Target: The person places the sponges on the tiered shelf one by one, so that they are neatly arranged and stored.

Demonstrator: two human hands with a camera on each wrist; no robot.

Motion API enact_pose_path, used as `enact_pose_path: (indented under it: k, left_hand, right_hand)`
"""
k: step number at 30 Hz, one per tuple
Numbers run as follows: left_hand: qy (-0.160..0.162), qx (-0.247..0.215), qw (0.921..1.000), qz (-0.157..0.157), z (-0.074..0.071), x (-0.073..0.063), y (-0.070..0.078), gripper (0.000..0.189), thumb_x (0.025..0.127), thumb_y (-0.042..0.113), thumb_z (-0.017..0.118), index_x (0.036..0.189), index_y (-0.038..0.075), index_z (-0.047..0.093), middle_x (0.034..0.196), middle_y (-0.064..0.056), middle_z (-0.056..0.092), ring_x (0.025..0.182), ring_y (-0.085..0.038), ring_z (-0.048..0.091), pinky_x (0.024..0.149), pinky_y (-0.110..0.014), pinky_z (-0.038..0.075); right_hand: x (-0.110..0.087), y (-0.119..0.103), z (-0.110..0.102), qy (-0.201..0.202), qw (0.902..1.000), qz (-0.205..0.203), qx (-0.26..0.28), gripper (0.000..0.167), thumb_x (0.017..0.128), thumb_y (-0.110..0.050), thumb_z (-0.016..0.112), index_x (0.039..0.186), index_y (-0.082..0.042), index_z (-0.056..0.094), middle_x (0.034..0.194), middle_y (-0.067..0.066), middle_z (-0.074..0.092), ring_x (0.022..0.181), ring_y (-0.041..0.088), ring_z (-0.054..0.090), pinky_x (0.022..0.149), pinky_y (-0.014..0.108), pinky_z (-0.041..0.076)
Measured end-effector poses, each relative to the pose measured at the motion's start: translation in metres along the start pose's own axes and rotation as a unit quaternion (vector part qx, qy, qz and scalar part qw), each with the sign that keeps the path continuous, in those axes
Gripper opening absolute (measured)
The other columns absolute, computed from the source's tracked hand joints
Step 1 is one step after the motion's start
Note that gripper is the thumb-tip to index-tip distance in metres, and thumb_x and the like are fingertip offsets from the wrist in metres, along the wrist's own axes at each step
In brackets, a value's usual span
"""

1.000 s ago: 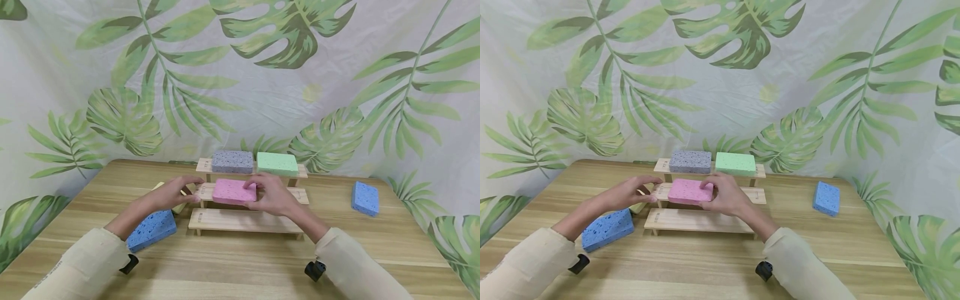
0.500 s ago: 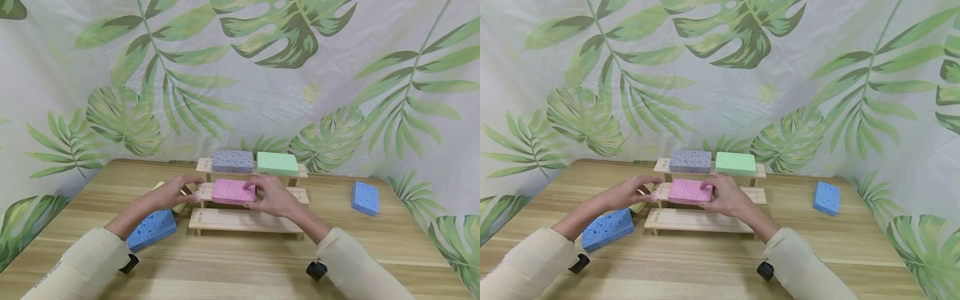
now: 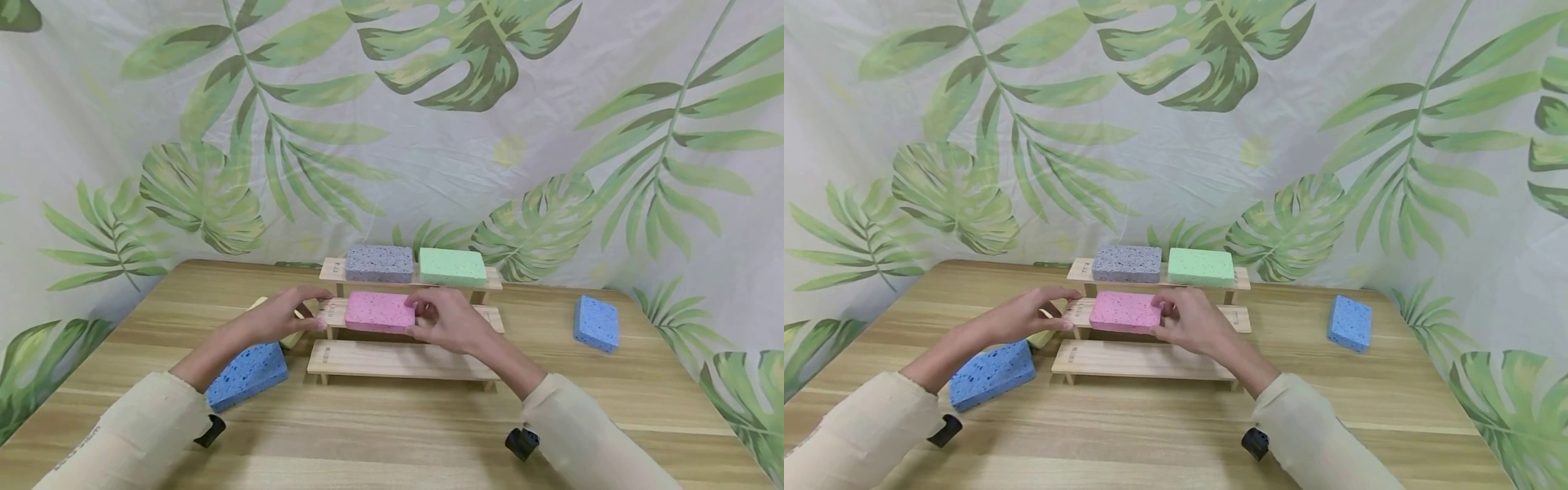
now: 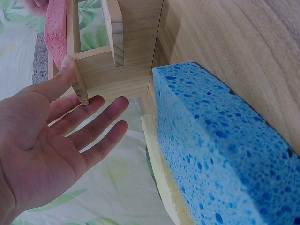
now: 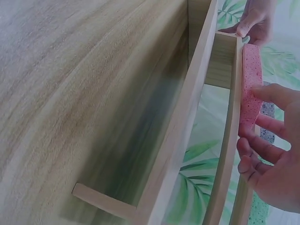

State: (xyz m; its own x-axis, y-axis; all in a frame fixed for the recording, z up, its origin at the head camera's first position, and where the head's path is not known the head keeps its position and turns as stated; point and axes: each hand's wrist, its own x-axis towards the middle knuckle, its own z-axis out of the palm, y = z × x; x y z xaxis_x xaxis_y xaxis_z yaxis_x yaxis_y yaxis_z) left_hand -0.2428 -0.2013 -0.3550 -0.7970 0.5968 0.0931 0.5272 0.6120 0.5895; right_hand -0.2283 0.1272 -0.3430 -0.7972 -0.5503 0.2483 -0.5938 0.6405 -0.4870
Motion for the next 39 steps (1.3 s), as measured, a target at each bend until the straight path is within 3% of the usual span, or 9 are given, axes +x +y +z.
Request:
enact_pose_path:
  k: [5, 21, 39]
  left_hand:
    - [0.001, 0.001, 1.0000, 0.007, 0.000, 0.000, 0.000, 0.053, 0.097, 0.012, 0.074, 0.139, -0.014, 0.054, 0.139, -0.036, 0.056, 0.098, -0.040, 0.073, 0.085, -0.047, 0.061]
    - [0.001, -0.001, 1.0000, -0.001, 0.002, 0.002, -0.004, 0.052, 0.098, 0.011, 0.073, 0.140, -0.013, 0.054, 0.140, -0.035, 0.056, 0.100, -0.039, 0.073, 0.089, -0.050, 0.060]
    - [-0.004, -0.007, 1.0000, -0.002, 0.002, 0.001, -0.003, 0.053, 0.099, 0.011, 0.072, 0.141, -0.013, 0.052, 0.141, -0.035, 0.055, 0.101, -0.040, 0.072, 0.089, -0.049, 0.060]
  right_hand:
    - [0.006, 0.001, 0.004, 0.002, 0.9998, 0.002, 0.017, 0.031, 0.085, -0.013, 0.084, 0.113, -0.002, 0.074, 0.087, 0.002, 0.069, 0.078, 0.015, 0.061, 0.072, 0.024, 0.052]
    - [0.014, -0.001, 0.008, 0.004, 0.9997, -0.002, 0.023, 0.030, 0.085, -0.008, 0.080, 0.113, 0.001, 0.073, 0.087, 0.008, 0.071, 0.075, 0.012, 0.061, 0.070, 0.023, 0.053]
    - [0.014, 0.000, 0.010, 0.005, 0.9993, -0.005, 0.038, 0.032, 0.087, -0.010, 0.082, 0.116, 0.002, 0.073, 0.086, 0.007, 0.070, 0.072, 0.010, 0.058, 0.068, 0.023, 0.052]
